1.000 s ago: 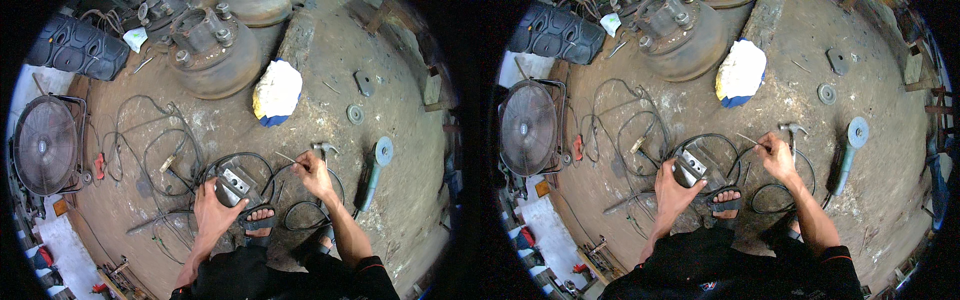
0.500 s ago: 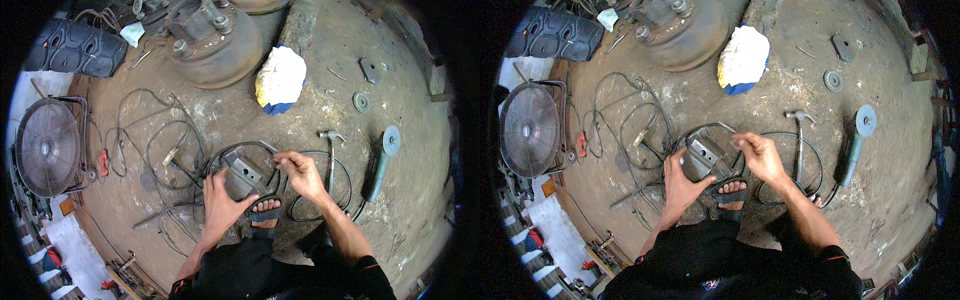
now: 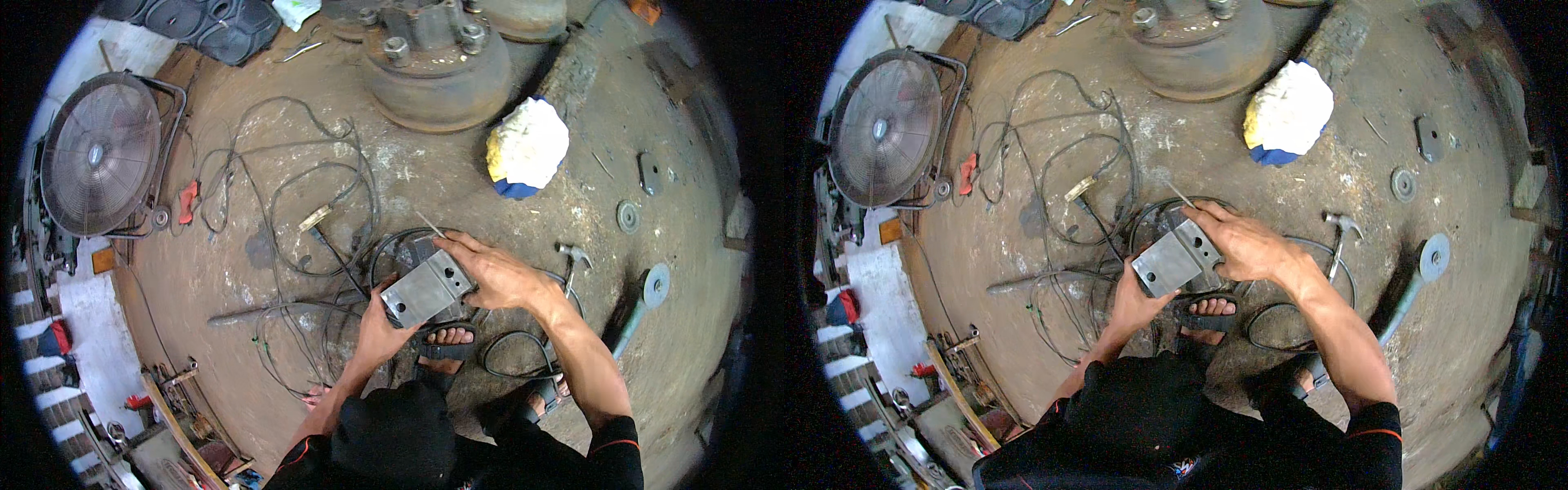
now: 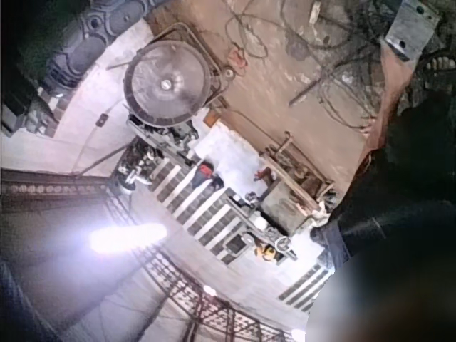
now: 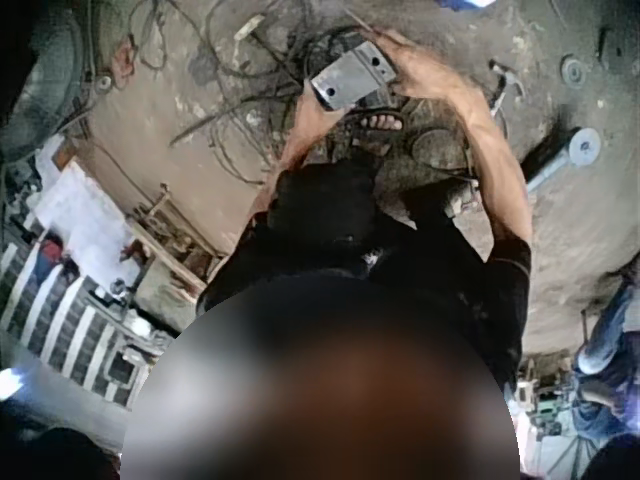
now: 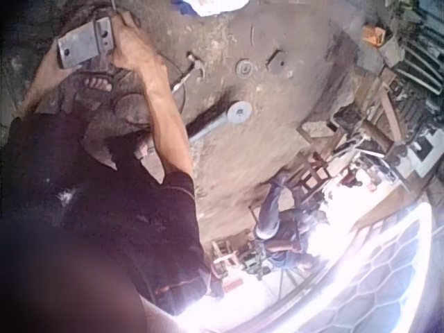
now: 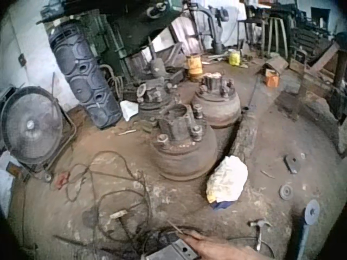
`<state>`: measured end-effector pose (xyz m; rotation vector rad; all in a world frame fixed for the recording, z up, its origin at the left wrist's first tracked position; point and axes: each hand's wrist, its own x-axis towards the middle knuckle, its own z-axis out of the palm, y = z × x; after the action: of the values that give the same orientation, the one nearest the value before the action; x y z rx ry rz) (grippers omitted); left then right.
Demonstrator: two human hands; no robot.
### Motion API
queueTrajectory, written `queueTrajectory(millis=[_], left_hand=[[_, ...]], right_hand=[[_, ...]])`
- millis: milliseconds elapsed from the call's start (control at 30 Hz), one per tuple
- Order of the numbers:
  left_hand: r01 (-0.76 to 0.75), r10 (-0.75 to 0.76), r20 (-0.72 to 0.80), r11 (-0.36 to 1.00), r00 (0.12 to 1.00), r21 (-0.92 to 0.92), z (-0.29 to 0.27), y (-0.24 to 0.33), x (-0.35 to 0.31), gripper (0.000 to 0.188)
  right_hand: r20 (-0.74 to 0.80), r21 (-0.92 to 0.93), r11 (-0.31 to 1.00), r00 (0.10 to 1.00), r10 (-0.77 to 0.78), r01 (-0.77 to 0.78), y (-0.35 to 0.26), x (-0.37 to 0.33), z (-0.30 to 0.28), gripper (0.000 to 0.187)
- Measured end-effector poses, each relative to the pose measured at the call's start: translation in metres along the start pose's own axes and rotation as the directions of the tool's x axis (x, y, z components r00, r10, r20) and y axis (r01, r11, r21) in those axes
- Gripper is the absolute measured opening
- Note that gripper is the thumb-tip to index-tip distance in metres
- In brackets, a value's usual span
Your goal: The person wipes a small metal block with a cloth, then uses a hammer to tap it on a wooden plank. They repeat the wiping and tapping on several similar metal blocks, handling them one at a time and placing them on the floor.
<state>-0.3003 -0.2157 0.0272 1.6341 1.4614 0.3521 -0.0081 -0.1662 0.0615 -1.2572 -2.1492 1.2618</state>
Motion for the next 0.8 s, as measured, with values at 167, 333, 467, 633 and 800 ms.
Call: queueTrajectory(millis=[167,333,467,633,800], left_hand=[[0.027,-0.021,0.063,0.996,0.998,-0.088,-0.002,0.0,0.002,0.1],[0.038,-0.033,0.101,0.998,0.994,-0.043,-0.007,0.0,0.007,0.096],[0.018,-0.016,0.11,1.0,0.994,-0.023,-0.011,0.003,0.01,0.091],[0.023,-0.017,0.144,0.999,0.99,-0.044,-0.013,-0.001,0.011,0.097],[0.102,-0.095,0.152,0.994,0.984,-0.039,-0.008,-0.005,0.009,0.101]], right_hand=[[0.022,0.038,0.995,0.995,0.093,-0.094,-0.001,0.001,0.009,0.094],[0.004,-0.049,0.998,0.999,0.038,-0.037,0.002,-0.005,0.01,0.082],[0.011,-0.049,0.998,0.999,0.04,-0.039,0.009,-0.002,0.01,0.08],[0.055,-0.036,0.999,0.998,0.042,-0.04,0.016,0.007,0.009,0.087],[0.081,-0.036,0.999,0.996,0.022,-0.019,0.019,0.012,0.005,0.088]])
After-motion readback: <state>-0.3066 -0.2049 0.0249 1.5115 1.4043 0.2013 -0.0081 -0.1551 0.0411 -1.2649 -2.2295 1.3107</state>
